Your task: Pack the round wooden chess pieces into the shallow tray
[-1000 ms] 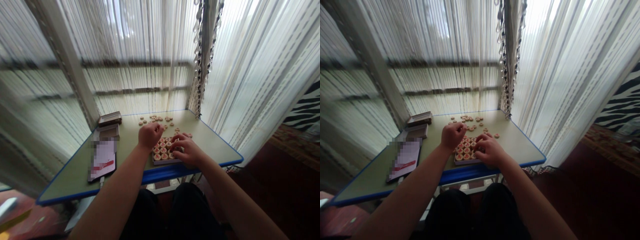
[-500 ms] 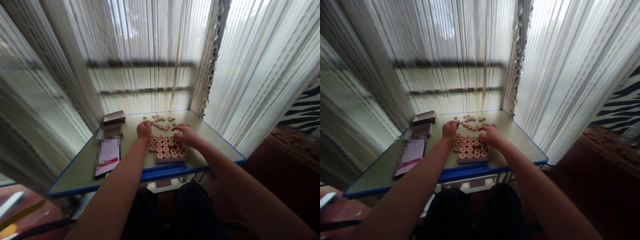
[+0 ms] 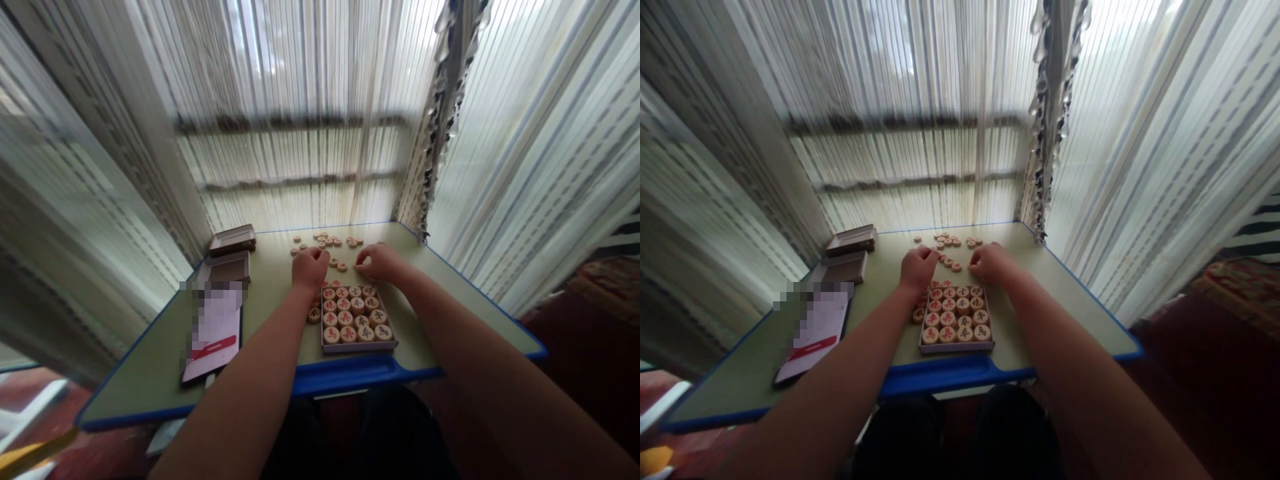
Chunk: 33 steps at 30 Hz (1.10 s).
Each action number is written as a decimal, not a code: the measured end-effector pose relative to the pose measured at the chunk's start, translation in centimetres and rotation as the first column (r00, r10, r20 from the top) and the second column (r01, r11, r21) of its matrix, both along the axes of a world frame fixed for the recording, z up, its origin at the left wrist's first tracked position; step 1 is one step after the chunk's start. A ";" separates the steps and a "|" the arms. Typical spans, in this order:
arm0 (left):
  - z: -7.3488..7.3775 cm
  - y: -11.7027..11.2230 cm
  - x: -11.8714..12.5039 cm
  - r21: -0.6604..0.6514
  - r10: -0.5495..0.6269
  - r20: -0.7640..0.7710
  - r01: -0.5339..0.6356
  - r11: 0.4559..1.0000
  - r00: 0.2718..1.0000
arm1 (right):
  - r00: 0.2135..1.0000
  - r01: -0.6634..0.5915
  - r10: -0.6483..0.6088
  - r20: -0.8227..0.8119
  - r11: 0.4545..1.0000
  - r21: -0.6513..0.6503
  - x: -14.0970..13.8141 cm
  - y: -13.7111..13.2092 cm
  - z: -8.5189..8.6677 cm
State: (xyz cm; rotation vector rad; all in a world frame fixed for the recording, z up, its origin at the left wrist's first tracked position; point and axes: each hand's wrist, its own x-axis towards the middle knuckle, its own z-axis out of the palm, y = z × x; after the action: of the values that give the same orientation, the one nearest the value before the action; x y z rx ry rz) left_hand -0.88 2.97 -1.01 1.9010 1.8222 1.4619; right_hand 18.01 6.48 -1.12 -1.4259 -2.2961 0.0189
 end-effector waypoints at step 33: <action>1.8 -4.1 1.2 0.279 -0.013 -0.421 0.143 0.949 0.907 | 0.841 -0.173 0.177 -0.512 0.983 0.055 0.9 -13.4 -0.3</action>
State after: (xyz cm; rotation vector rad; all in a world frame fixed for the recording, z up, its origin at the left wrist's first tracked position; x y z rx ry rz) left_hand 0.28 -1.18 0.80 2.5785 1.7173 1.4676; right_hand 18.88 -6.96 -1.40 -1.0369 -1.9554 0.4019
